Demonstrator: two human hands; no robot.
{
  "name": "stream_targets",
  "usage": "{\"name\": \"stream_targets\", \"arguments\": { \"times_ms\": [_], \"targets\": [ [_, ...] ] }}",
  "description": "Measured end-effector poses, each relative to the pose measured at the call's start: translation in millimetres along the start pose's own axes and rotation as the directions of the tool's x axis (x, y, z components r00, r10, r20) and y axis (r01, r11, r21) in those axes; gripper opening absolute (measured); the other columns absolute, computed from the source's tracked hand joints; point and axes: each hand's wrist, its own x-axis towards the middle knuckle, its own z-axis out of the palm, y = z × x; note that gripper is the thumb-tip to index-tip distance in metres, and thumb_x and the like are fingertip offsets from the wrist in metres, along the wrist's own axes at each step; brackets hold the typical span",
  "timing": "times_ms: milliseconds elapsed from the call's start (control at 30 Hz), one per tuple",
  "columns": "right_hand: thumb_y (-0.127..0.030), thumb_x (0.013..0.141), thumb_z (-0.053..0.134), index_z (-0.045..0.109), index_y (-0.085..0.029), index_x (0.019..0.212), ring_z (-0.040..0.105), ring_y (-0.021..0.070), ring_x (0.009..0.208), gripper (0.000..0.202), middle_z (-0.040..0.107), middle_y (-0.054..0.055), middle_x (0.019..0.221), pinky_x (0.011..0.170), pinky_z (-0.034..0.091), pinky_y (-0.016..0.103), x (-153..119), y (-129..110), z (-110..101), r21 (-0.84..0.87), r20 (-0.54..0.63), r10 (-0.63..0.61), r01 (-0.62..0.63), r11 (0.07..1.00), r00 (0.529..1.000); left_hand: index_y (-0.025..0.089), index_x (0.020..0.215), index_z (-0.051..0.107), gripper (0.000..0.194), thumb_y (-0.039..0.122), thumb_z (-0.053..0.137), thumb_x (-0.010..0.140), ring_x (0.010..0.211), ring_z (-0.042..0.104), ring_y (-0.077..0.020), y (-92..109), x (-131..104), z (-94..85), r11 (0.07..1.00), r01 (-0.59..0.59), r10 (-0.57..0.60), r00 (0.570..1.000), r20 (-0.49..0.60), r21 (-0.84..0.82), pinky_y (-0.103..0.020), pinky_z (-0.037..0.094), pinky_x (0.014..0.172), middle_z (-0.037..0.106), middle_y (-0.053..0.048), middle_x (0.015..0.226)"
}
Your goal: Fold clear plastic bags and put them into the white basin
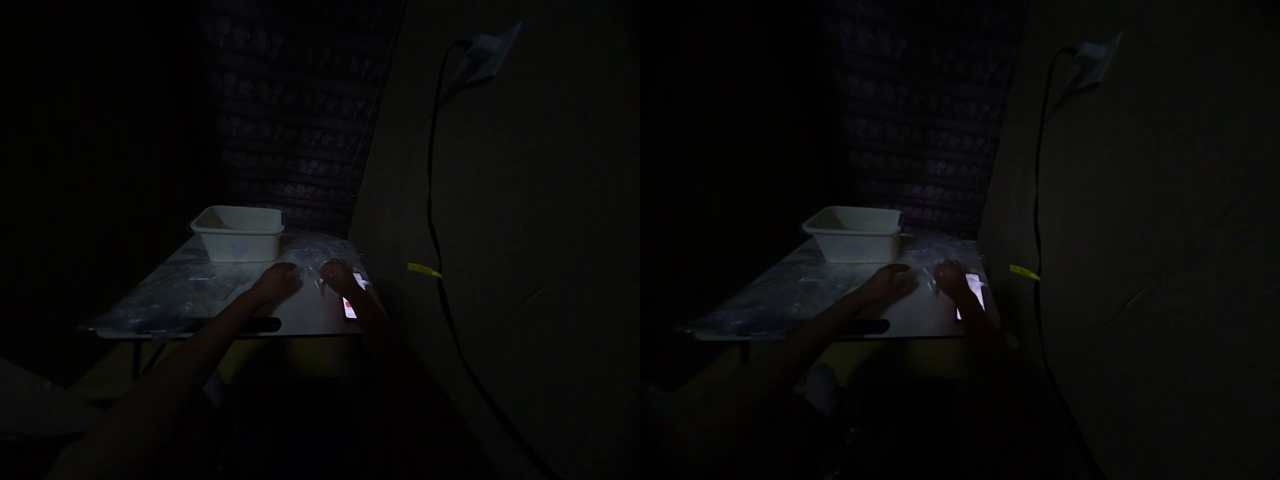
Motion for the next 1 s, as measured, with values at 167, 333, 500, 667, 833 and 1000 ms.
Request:
{"name": "stream_targets", "arguments": {
  "times_ms": [167, 333, 500, 667, 833, 1000],
  "targets": [
    [-0.015, 0.066, 0.044, 0.056, -0.015, 0.069, 0.052, 0.0099, 0.069, 0.013, 0.058, 0.001, 0.071, 0.063, 0.039, 0.020, 9.1, -17.6, -0.7, 0.515, -0.058, -0.032, 0.058, 0.855, 0.998, 0.013, 0.095, 0.047, 0.039, 0.026, 0.051, 0.059, 0.071, 0.055, -0.0153, 20.1, 9.6, 14.2, 0.692, 0.169, -0.202, 0.979, 0.037, -0.702, -0.027, 0.041, 0.060, 0.058, -0.006, 0.084],
    [-0.012, 0.062, 0.045, 0.055, -0.015, 0.074, 0.052, 0.0092, 0.062, 0.016, 0.057, 0.000, 0.066, 0.060, 0.040, 0.020, 11.5, -15.7, 6.4, 0.614, -0.070, 0.098, -0.035, 0.788, 0.993, 0.012, 0.070, 0.053, 0.023, 0.025, 0.057, 0.051, 0.046, 0.047, -0.0087, 21.2, 7.8, 6.8, 0.529, 0.265, -0.390, 0.920, 0.046, -0.806, -0.022, 0.036, 0.046, 0.052, 0.002, 0.054],
    [-0.014, 0.063, 0.044, 0.053, -0.016, 0.085, 0.051, 0.0095, 0.061, 0.024, 0.054, -0.002, 0.065, 0.060, 0.041, 0.021, 11.7, -6.1, 11.2, 0.608, -0.117, 0.130, -0.033, 0.793, 0.985, 0.012, 0.056, 0.052, 0.019, 0.025, 0.061, 0.046, 0.045, 0.046, -0.0074, 11.6, 2.6, 0.0, 0.488, 0.353, -0.471, 0.876, 0.100, -0.798, -0.022, 0.037, 0.049, 0.049, 0.004, 0.047],
    [-0.014, 0.064, 0.043, 0.054, -0.016, 0.085, 0.051, 0.0111, 0.075, 0.024, 0.056, 0.003, 0.081, 0.068, 0.039, 0.022, 8.5, -17.6, 15.4, 0.495, -0.254, 0.121, 0.022, 0.868, 0.960, 0.012, 0.054, 0.052, 0.018, 0.025, 0.060, 0.045, 0.043, 0.045, -0.0065, 14.2, -0.1, -2.9, 0.434, 0.383, -0.541, 0.835, 0.104, -0.816, -0.023, 0.038, 0.049, 0.048, 0.004, 0.044],
    [-0.026, 0.063, 0.051, 0.057, -0.016, 0.080, 0.053, 0.0111, 0.073, 0.021, 0.059, 0.003, 0.081, 0.065, 0.040, 0.020, 5.8, -39.9, 24.0, 0.465, -0.086, -0.022, 0.059, 0.884, 0.996, 0.012, 0.051, 0.050, 0.019, 0.027, 0.060, 0.047, 0.040, 0.042, -0.0050, 16.2, -0.1, -3.6, 0.431, 0.356, -0.550, 0.832, 0.071, -0.830, -0.021, 0.035, 0.045, 0.045, 0.005, 0.042],
    [-0.021, 0.067, 0.046, 0.060, -0.016, 0.068, 0.053, 0.0104, 0.071, 0.015, 0.060, 0.002, 0.073, 0.065, 0.038, 0.019, 6.4, -40.0, 20.0, 0.418, -0.121, -0.017, 0.067, 0.906, 0.993, 0.013, 0.048, 0.045, 0.024, 0.030, 0.062, 0.046, 0.037, 0.037, -0.0040, 11.2, 0.9, -4.3, 0.474, 0.311, -0.523, 0.852, 0.020, -0.824, -0.020, 0.032, 0.041, 0.041, 0.006, 0.038]
  ]
}}
